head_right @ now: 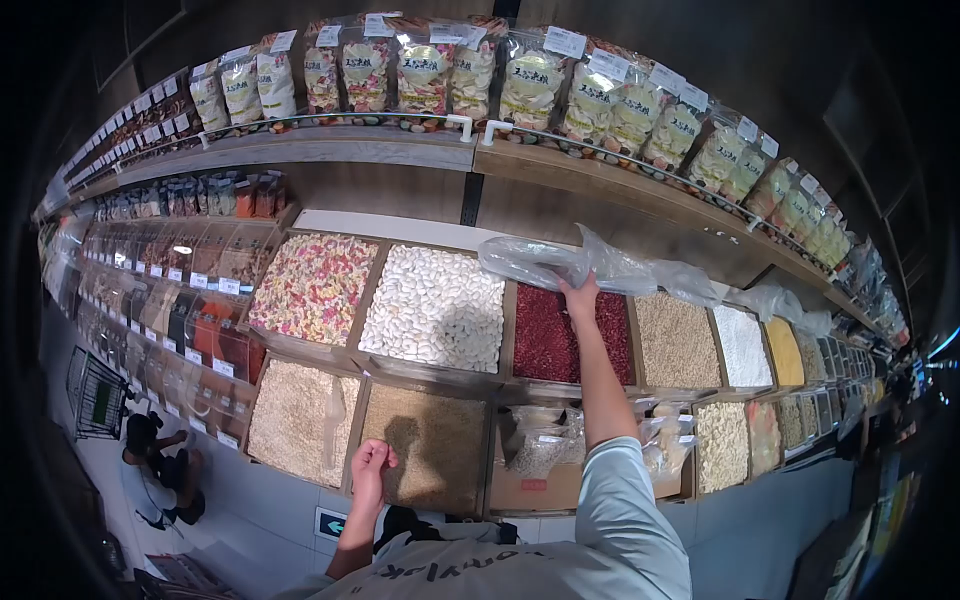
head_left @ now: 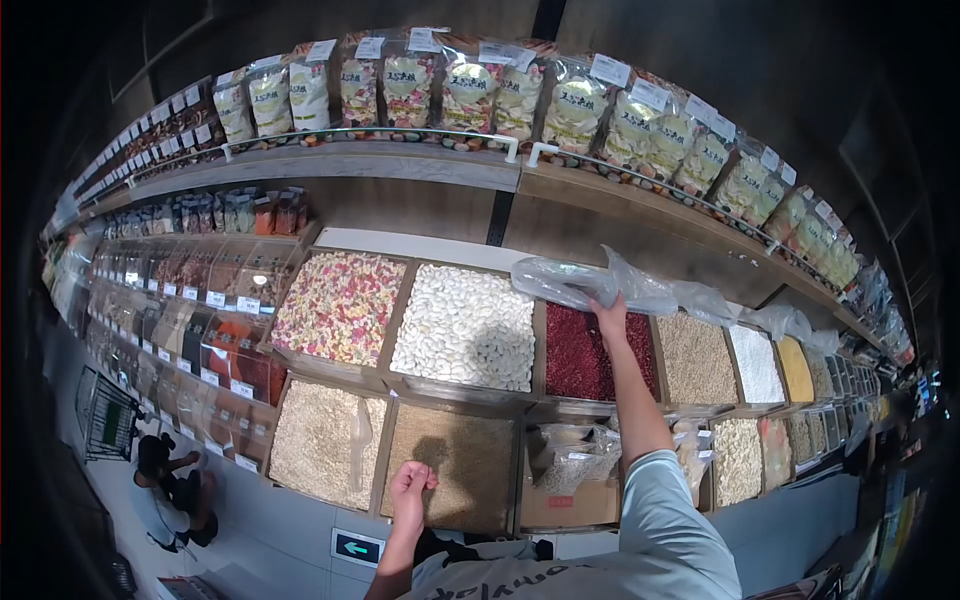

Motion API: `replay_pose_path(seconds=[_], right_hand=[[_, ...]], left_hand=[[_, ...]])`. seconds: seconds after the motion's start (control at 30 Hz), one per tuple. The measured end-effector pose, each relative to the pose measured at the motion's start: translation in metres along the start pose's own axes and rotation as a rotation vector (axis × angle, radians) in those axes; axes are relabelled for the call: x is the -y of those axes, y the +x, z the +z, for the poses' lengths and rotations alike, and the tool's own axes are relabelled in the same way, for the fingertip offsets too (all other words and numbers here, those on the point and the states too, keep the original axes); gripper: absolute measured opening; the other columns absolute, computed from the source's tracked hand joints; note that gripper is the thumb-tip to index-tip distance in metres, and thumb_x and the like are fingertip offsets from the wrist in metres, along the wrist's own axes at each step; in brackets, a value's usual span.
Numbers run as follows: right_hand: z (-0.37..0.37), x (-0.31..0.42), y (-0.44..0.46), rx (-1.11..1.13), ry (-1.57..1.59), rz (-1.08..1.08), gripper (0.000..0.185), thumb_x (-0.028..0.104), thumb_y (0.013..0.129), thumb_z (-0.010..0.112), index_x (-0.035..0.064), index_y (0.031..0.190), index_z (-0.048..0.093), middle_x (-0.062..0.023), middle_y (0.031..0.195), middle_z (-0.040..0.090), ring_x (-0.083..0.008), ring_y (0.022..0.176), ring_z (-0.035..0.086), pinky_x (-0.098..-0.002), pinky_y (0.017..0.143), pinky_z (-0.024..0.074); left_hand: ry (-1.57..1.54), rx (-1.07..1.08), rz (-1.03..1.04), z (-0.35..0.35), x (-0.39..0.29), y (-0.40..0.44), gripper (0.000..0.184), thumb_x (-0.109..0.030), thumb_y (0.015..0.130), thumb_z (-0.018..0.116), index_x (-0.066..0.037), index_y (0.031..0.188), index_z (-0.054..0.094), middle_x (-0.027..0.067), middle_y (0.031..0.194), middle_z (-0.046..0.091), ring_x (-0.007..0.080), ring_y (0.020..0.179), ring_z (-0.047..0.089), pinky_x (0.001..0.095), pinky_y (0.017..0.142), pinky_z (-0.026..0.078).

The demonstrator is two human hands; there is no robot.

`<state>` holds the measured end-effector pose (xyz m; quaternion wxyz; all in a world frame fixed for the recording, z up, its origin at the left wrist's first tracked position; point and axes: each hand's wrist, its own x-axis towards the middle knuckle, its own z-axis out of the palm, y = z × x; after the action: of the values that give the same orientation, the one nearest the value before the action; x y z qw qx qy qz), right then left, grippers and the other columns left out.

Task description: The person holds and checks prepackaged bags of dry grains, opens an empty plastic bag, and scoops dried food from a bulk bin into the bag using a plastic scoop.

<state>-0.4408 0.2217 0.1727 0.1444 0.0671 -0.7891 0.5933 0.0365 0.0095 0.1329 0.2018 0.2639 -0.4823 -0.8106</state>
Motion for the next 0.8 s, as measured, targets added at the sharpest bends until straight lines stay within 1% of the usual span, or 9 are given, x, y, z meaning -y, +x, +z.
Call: replay_pose_path(seconds=[0.1,0.17,0.23,0.3,0.33,0.43,0.47,0.53,0.8], right_hand=[[-0.003,-0.002,-0.038,0.046,-0.065,-0.030,0.035,0.008,0.087,0.067,-0.0009,0.120,0.058,-0.0140,0.108,0.065,-0.0282,0.100,0.064,-0.0368,0.090,0.0505],[-0.008,0.002,-0.054,0.187,0.129,0.349,0.021,0.010,0.095,0.058,0.0029,0.115,0.055,-0.0093,0.100,0.063,-0.0183,0.087,0.065,-0.0327,0.077,0.0549],[-0.007,0.020,-0.057,0.188,0.195,0.353,0.009,0.012,0.098,0.054,0.0063,0.105,0.056,-0.0049,0.092,0.061,-0.0114,0.075,0.063,-0.0270,0.063,0.0541],[0.000,0.052,-0.058,0.144,0.170,0.246,0.013,0.015,0.096,0.058,0.0052,0.104,0.057,-0.0050,0.090,0.061,-0.0130,0.076,0.064,-0.0266,0.062,0.0537],[0.010,0.081,-0.064,0.126,-0.125,0.158,0.023,0.020,0.093,0.063,0.0020,0.105,0.056,-0.0081,0.094,0.062,-0.0148,0.076,0.065,-0.0286,0.062,0.0544],[0.038,0.036,-0.056,0.207,-0.717,-0.504,0.038,0.024,0.086,0.068,-0.0018,0.112,0.057,-0.0168,0.097,0.066,-0.0350,0.080,0.068,-0.0423,0.071,0.0562],[0.045,0.041,-0.063,0.210,-0.713,-0.501,0.038,0.024,0.086,0.068,-0.0018,0.112,0.057,-0.0168,0.097,0.066,-0.0350,0.080,0.068,-0.0423,0.071,0.0562],[0.065,0.060,-0.070,0.378,-1.115,-0.107,0.032,0.019,0.083,0.066,0.0011,0.109,0.062,-0.0222,0.098,0.067,-0.0449,0.087,0.065,-0.0493,0.077,0.0533],[0.081,0.065,0.013,-0.060,-0.662,-0.409,0.027,0.010,0.081,0.065,-0.0018,0.105,0.065,-0.0232,0.092,0.068,-0.0449,0.088,0.064,-0.0481,0.080,0.0518]], left_hand=[[0.099,0.052,0.075,-0.020,-0.008,0.027,0.015,-0.010,0.098,0.051,-0.005,0.085,0.056,0.0020,0.076,0.057,0.0095,0.070,0.052,0.0246,0.067,0.043],[0.177,0.129,0.046,-0.032,-0.023,0.046,0.014,-0.009,0.098,0.051,-0.004,0.086,0.056,0.0017,0.077,0.057,0.0092,0.072,0.053,0.0248,0.070,0.044],[0.224,0.220,0.033,-0.038,-0.047,0.060,0.014,-0.010,0.098,0.052,-0.004,0.087,0.057,0.0016,0.078,0.058,0.0093,0.073,0.053,0.0251,0.071,0.044],[0.187,0.253,0.027,-0.051,-0.057,0.072,0.013,-0.010,0.098,0.052,-0.004,0.087,0.057,0.0011,0.079,0.058,0.0092,0.074,0.054,0.0251,0.071,0.045],[0.174,0.255,0.030,-0.057,-0.061,0.075,0.013,-0.010,0.098,0.052,-0.004,0.087,0.057,0.0007,0.079,0.058,0.0088,0.074,0.053,0.0250,0.071,0.044],[0.155,0.243,0.018,-0.077,-0.061,0.081,0.013,-0.009,0.098,0.052,-0.004,0.088,0.057,0.0000,0.079,0.057,0.0079,0.074,0.052,0.0245,0.070,0.044],[0.149,0.241,0.012,-0.084,-0.056,0.079,0.013,-0.009,0.098,0.052,-0.004,0.088,0.057,0.0001,0.079,0.057,0.0078,0.073,0.052,0.0246,0.070,0.043],[0.105,0.245,-0.015,-0.094,-0.053,0.075,0.011,-0.008,0.098,0.053,-0.004,0.088,0.057,0.0008,0.078,0.057,0.0081,0.075,0.053,0.0245,0.071,0.044],[0.184,0.161,0.031,-0.134,-0.057,0.053,0.010,-0.007,0.097,0.053,-0.004,0.089,0.057,0.0013,0.079,0.058,0.0088,0.075,0.054,0.0239,0.073,0.045]])
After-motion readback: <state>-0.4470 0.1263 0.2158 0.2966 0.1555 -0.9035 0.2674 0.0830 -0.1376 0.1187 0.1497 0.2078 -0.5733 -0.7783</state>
